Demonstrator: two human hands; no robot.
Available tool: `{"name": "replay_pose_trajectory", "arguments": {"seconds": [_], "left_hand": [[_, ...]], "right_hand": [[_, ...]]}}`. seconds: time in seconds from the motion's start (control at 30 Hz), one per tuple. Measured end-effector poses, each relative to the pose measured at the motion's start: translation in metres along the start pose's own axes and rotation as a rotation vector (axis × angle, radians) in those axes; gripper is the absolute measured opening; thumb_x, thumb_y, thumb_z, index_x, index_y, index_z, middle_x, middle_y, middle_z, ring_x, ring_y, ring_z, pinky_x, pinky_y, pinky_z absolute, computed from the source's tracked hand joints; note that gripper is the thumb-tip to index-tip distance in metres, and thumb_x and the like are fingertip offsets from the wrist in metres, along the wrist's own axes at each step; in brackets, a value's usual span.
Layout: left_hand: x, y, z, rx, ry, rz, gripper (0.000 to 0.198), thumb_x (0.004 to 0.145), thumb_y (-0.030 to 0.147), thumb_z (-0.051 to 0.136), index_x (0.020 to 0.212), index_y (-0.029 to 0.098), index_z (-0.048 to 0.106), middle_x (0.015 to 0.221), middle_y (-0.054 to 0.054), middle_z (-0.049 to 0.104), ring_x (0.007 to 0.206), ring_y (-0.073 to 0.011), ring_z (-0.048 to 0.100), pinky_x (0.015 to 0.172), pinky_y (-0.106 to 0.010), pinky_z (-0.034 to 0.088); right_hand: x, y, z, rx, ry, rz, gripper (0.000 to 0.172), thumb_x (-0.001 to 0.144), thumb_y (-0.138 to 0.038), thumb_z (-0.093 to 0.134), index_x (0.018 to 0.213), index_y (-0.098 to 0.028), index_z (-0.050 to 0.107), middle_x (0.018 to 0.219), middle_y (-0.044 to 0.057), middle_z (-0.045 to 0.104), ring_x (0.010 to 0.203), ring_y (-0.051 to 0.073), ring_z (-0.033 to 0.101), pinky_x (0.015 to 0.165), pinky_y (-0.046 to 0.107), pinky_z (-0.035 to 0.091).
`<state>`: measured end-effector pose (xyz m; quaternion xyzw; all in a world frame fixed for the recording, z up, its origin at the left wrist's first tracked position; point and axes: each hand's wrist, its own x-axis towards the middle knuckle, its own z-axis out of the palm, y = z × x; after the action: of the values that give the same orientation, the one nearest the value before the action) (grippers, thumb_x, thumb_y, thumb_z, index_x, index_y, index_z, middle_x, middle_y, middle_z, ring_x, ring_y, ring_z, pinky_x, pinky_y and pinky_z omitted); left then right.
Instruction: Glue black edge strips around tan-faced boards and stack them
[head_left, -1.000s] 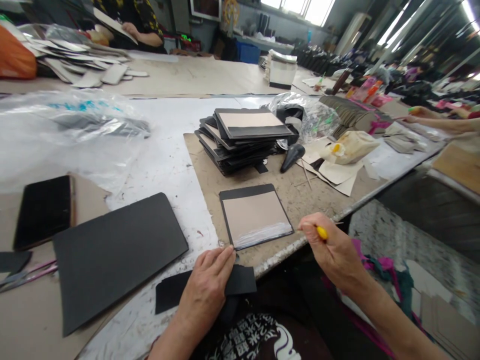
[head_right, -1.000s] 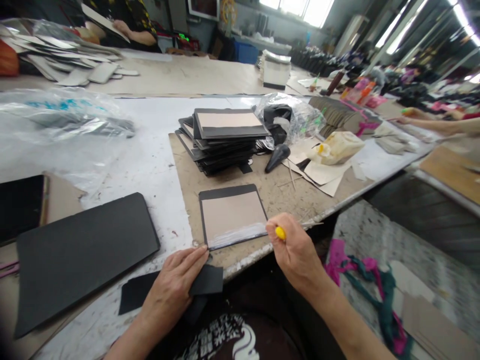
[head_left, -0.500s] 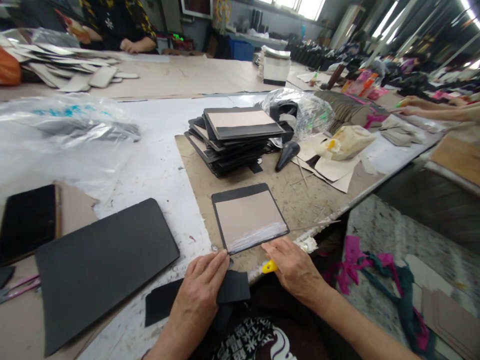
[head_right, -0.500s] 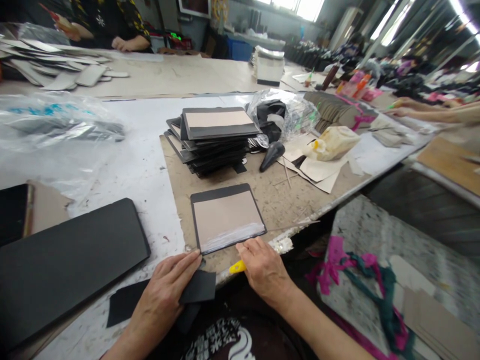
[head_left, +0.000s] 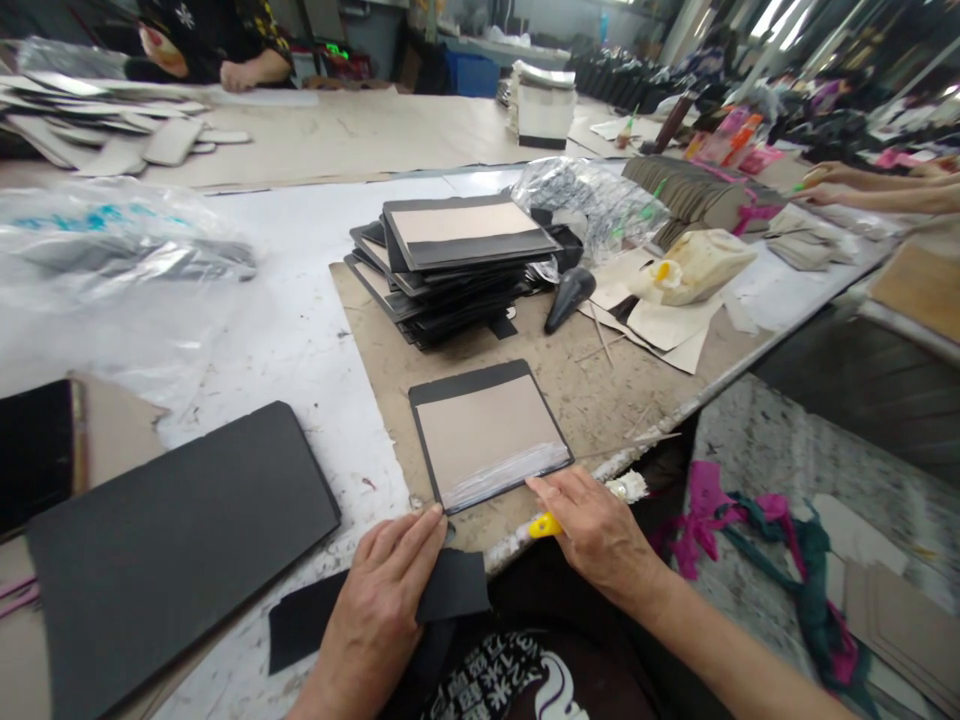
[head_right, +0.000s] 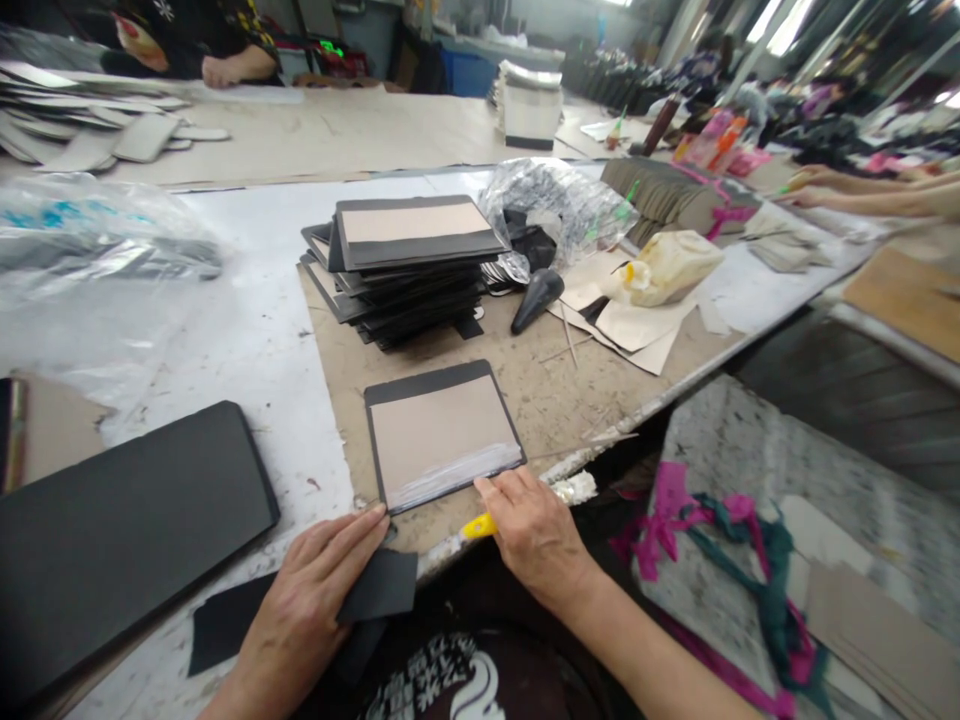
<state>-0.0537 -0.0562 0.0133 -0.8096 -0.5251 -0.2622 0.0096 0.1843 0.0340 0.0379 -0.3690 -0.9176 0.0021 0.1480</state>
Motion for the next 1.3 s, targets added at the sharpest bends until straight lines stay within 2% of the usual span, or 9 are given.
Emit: {"name": "replay_pose_trajectory", "arguments": {"seconds": [0.27,0.47,0.57,0.73,0.83,1.03,1.1,1.3], "left_hand": [[0.0,0.0,0.0,-0.017,-0.017,0.001,0.054,0.066,-0.008,0.035,0.117,0.005,0.051,0.117,-0.013,0.059,0.108,-0.0247,0.046,0.09,-0.039,0.035],[-0.003,-0.001,0.004,-0.026,-0.004,-0.001,0.054,0.069,-0.008,0.034,0.119,0.005,0.05,0.119,-0.014,0.058,0.109,-0.0252,0.045,0.091,-0.041,0.035],[-0.004,-0.001,0.005,-0.024,0.003,0.0,0.051,0.071,-0.007,0.034,0.118,0.005,0.05,0.119,-0.014,0.057,0.109,-0.0255,0.045,0.091,-0.041,0.035],[-0.001,-0.001,0.002,-0.018,0.0,0.012,0.056,0.065,-0.009,0.032,0.116,0.003,0.052,0.119,-0.013,0.058,0.109,-0.0247,0.045,0.09,-0.04,0.036],[0.0,-0.001,0.001,-0.008,0.004,0.015,0.052,0.068,-0.008,0.033,0.115,0.003,0.053,0.117,-0.013,0.059,0.107,-0.0247,0.046,0.089,-0.039,0.035],[0.0,-0.001,0.002,-0.01,0.014,0.029,0.047,0.073,-0.006,0.034,0.114,0.002,0.054,0.117,-0.014,0.059,0.107,-0.0249,0.045,0.089,-0.039,0.035],[-0.001,-0.001,0.002,-0.005,0.013,0.026,0.048,0.072,-0.006,0.033,0.114,0.002,0.054,0.117,-0.013,0.059,0.107,-0.0249,0.045,0.089,-0.039,0.035],[-0.001,-0.001,0.003,-0.004,0.013,0.009,0.052,0.068,-0.008,0.032,0.114,0.004,0.055,0.117,-0.013,0.059,0.105,-0.0253,0.047,0.087,-0.041,0.037]], "right_hand": [[-0.009,0.02,-0.004,-0.117,0.002,0.084,0.03,0.084,-0.01,0.043,0.108,-0.008,0.061,0.085,0.012,0.061,0.081,0.025,0.051,0.071,0.037,0.046],[0.003,-0.012,0.003,-0.182,0.011,0.06,0.028,0.082,-0.008,0.043,0.099,-0.007,0.064,0.079,0.013,0.061,0.077,0.024,0.05,0.063,0.035,0.045],[0.006,-0.019,0.005,-0.142,-0.006,0.033,0.029,0.083,-0.009,0.042,0.101,-0.008,0.064,0.081,0.012,0.061,0.078,0.023,0.05,0.065,0.033,0.045],[-0.002,0.009,-0.004,-0.183,-0.024,0.112,0.028,0.081,-0.007,0.047,0.103,-0.009,0.064,0.082,0.009,0.062,0.08,0.022,0.049,0.072,0.033,0.043],[-0.004,0.016,-0.006,-0.236,-0.017,0.132,0.027,0.08,-0.006,0.048,0.102,-0.007,0.065,0.081,0.01,0.062,0.078,0.022,0.048,0.071,0.033,0.042],[0.007,-0.025,0.008,-0.155,-0.007,0.037,0.028,0.083,-0.009,0.045,0.103,-0.008,0.063,0.083,0.01,0.062,0.08,0.022,0.048,0.068,0.031,0.042],[0.009,-0.029,0.008,-0.125,-0.024,0.022,0.028,0.083,-0.01,0.046,0.105,-0.009,0.063,0.083,0.01,0.062,0.08,0.021,0.049,0.069,0.031,0.042],[0.002,-0.002,-0.002,-0.216,-0.014,0.135,0.027,0.079,-0.005,0.049,0.102,-0.008,0.064,0.082,0.009,0.062,0.08,0.022,0.049,0.07,0.031,0.041]]}}
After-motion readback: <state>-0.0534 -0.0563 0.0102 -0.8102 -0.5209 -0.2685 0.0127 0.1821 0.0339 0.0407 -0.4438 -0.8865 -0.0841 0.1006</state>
